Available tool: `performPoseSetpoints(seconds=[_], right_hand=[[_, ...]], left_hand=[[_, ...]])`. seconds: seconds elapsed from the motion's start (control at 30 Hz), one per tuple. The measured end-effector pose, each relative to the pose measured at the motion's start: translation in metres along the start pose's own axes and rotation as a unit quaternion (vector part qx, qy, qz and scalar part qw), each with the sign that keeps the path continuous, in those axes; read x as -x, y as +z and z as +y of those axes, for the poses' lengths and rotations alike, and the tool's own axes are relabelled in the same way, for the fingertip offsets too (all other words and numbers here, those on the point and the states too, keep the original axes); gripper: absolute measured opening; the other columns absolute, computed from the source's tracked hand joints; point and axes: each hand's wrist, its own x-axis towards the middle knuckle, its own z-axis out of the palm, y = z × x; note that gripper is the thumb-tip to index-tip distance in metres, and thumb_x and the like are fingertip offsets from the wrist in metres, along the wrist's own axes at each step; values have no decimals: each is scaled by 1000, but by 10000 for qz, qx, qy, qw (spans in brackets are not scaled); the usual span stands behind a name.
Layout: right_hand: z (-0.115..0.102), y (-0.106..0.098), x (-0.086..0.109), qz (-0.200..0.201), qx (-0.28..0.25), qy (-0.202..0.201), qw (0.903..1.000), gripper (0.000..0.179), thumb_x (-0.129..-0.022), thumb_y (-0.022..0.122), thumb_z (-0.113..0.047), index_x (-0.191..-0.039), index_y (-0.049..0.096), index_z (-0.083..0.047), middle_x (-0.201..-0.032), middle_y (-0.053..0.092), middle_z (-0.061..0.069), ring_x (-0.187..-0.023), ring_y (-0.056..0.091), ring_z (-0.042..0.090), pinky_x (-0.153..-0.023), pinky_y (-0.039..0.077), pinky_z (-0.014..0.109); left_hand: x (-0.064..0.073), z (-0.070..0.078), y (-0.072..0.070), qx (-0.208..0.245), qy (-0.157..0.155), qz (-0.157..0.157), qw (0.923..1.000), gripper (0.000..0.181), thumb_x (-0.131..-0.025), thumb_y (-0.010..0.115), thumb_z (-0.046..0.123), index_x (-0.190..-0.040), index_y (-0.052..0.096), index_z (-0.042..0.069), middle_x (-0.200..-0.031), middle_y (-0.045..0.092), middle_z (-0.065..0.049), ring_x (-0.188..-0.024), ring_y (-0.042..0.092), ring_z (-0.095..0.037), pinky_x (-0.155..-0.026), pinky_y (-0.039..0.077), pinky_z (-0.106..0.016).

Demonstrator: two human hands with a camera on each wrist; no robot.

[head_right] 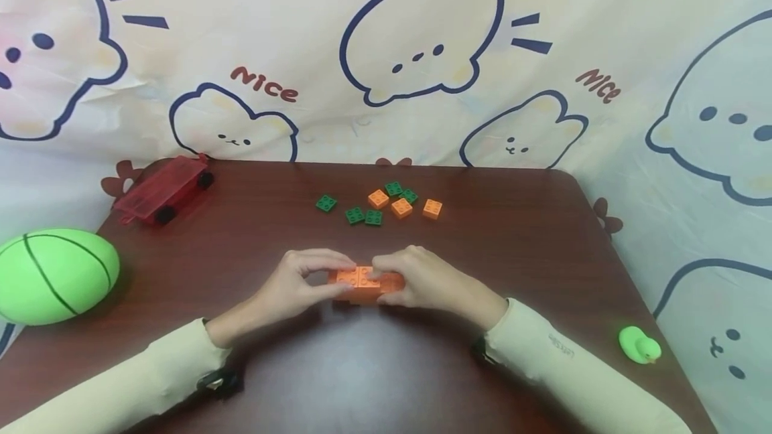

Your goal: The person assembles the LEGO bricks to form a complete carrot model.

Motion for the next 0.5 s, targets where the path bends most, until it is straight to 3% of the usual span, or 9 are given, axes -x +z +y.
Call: performPoseSetpoints(seconds=[0.23,0.5], right_hand=[[0,1,0,147,-177,-89,9997,28,-80,90,-14,-84,62,-19,-78,69,-9,-64,53,6,-55,42,14],[2,2,-2,155,-279,-205,9993,28,-81,88,-11,-82,62,-18,-73,64,-7,-62,49,6,-55,36,15]], left_hand=[[-1,1,0,53,-175,-78,9998,25,-88,84,18,-112,79,15,-111,77,2,-102,72,-12,-84,61,-28],[0,1,-1,-94,-93,-52,9999,25,-87,84,16,-112,79,14,-111,77,2,-102,72,-12,-85,60,-29]])
